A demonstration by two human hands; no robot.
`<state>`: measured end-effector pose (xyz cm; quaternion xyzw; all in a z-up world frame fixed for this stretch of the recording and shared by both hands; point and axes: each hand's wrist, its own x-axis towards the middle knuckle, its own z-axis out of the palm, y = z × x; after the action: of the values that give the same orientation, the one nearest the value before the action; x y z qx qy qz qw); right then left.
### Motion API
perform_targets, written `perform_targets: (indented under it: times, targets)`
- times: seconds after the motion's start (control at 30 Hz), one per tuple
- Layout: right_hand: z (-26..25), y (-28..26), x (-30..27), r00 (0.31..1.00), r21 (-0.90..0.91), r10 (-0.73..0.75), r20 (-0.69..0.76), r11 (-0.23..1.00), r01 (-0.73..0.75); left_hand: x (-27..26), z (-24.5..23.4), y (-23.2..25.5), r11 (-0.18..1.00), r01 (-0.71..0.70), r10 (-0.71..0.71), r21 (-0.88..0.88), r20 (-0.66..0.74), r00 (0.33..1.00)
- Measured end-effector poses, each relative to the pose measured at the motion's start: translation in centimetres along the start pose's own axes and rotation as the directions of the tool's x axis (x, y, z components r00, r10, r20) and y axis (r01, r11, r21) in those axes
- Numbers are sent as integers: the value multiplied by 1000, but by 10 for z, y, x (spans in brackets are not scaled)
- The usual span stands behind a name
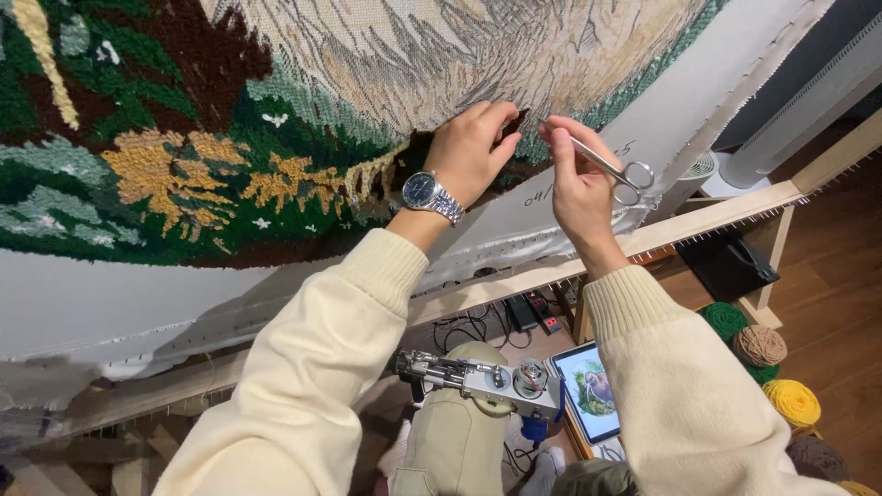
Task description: Trimming loose threads with scissors and using a tufting gun to apply yarn to a rug canvas on a vertical frame.
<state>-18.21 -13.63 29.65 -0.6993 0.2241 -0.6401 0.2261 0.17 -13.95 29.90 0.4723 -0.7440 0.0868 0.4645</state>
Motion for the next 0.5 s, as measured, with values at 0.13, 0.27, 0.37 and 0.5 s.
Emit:
perform_targets:
  times: [0.13, 0.27, 0.37, 0.5]
  targets:
    - [6, 3, 3, 998, 17, -65, -2, 998, 65, 9, 11, -12, 996, 40, -45, 78, 61, 997]
    - [8, 8, 7, 1000, -16, -30, 0, 999, 30, 14, 17, -18, 990, 115, -118, 83, 41, 992]
    - [9, 11, 11, 1000, -58, -8, 17, 998, 9, 14, 18, -17, 986, 133, -137, 100, 29, 990]
    - [10, 14, 15, 1000, -103, -20, 24, 994, 22, 15, 21, -21, 983, 151, -153, 108, 13, 988]
